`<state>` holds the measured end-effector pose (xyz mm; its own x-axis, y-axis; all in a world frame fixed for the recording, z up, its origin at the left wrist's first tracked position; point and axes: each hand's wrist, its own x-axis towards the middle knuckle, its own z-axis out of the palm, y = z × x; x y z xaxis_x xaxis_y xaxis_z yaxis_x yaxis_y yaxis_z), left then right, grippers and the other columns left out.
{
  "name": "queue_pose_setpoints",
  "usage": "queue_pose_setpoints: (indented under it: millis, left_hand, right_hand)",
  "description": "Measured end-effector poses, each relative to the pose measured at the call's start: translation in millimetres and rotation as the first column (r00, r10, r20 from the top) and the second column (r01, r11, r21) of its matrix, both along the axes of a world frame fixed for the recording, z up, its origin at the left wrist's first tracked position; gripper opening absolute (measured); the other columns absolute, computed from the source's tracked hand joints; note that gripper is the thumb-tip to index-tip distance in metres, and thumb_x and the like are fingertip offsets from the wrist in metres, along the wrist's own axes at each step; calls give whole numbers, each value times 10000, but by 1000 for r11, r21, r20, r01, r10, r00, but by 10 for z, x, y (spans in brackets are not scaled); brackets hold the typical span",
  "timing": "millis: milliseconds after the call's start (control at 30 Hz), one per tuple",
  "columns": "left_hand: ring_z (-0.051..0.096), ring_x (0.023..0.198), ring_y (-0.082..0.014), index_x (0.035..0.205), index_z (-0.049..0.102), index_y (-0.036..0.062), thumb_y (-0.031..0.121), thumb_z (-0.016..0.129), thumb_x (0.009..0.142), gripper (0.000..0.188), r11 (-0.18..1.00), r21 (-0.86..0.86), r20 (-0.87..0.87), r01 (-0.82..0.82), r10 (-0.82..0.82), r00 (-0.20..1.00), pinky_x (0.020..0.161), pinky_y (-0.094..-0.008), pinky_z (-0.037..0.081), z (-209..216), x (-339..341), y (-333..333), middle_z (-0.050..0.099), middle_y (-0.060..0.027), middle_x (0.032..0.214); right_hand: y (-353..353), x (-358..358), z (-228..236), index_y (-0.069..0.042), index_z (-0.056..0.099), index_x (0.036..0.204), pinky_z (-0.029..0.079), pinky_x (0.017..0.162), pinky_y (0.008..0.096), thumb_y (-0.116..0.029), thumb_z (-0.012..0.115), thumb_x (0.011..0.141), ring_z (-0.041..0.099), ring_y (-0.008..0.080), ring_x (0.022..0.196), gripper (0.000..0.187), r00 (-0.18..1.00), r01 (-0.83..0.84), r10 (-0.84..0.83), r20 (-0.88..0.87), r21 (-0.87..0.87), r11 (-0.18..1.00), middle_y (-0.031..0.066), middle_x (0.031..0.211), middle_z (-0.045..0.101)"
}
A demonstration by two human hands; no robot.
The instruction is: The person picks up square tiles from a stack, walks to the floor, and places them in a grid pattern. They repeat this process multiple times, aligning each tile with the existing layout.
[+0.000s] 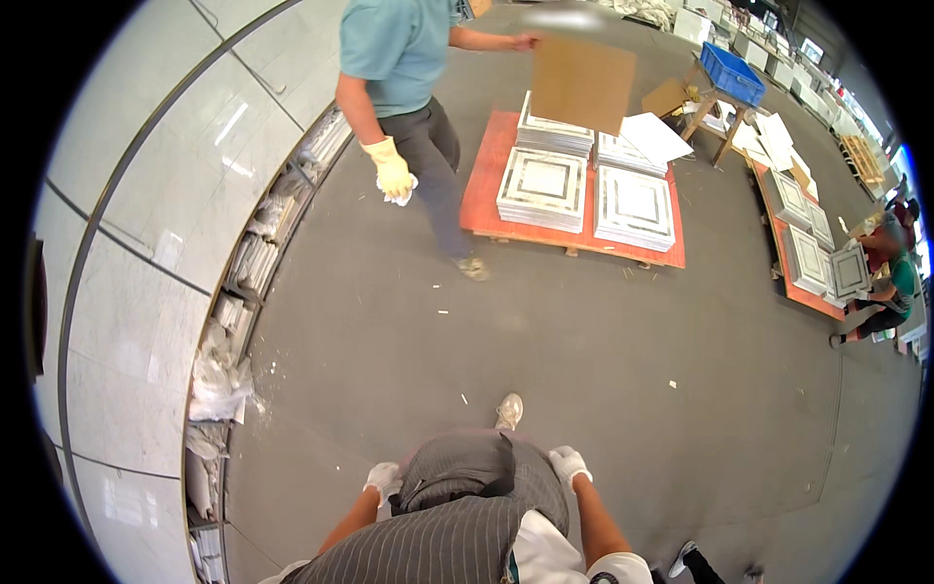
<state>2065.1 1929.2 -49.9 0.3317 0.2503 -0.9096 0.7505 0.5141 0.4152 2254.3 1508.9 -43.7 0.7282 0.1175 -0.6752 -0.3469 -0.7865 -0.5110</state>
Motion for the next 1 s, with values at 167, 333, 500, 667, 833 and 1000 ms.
queue_pose_setpoints:
  millis: [167, 333, 500, 667, 833, 1000]
  left_hand:
    - [468, 465, -115, 936, 621, 53, 111, 544, 853, 128, 958, 277, -127, -77, 116, 985, 387, -265, 360, 180, 625, 600, 506, 6, 626]
    - [516, 531, -121, 1073, 612, 17, 163, 568, 855, 267, 908, 411, -120, 82, -35, 992, 434, -269, 406, 254, 1731, 738, 567, -12, 695]
    - [575, 602, -154, 1050, 629, 25, 155, 575, 840, 253, 876, 399, -185, 272, -213, 959, 527, -296, 477, -33, 2763, 1070, 624, -32, 776]
    - [623, 653, -207, 921, 658, 13, 145, 564, 819, 192, 431, 421, -368, 798, -723, 584, 609, -327, 523, -300, 4209, 1753, 657, -110, 838]
    - [603, 680, -232, 884, 666, 14, 141, 560, 808, 183, -275, 672, -460, 688, -882, 97, 630, -375, 503, -583, 5710, 2349, 657, -155, 858]
    - [587, 713, -151, 1077, 622, 14, 205, 570, 837, 311, 821, 364, 20, 439, -478, 878, 649, -304, 487, 15, 7637, 1837, 653, -57, 878]
  right_hand:
    - [37, 1268, -176, -16, 607, 1089, 492, 500, 297, -255, 547, 917, 627, 160, 630, 300, 849, 527, -485, -209, 276, 804, 113, 839, 645]
    - [342, 2362, -158, -80, 567, 1186, 523, 598, 337, -286, 537, 942, 635, 181, 718, 320, 815, 580, -541, -208, 281, 765, 76, 878, 659]
    - [956, 3103, -505, -44, 580, 1155, 520, 593, 309, -298, 555, 940, 640, 170, 700, 335, 832, 545, -536, -144, 392, 741, 83, 882, 668]
    - [1098, 3650, -853, -40, 580, 1157, 518, 571, 316, -319, 556, 933, 641, 182, 677, 359, 787, 615, -588, -188, 311, 724, 94, 870, 670]
    - [971, 4381, -398, -51, 568, 1148, 524, 570, 340, -320, 504, 933, 612, 185, 638, 351, 562, 827, -781, -272, 155, 541, 93, 876, 650]
    - [971, 4925, -368, -64, 574, 1068, 502, 515, 306, -373, 474, 954, 598, 171, 605, 345, 380, 923, -873, -306, 188, 335, 63, 793, 624]
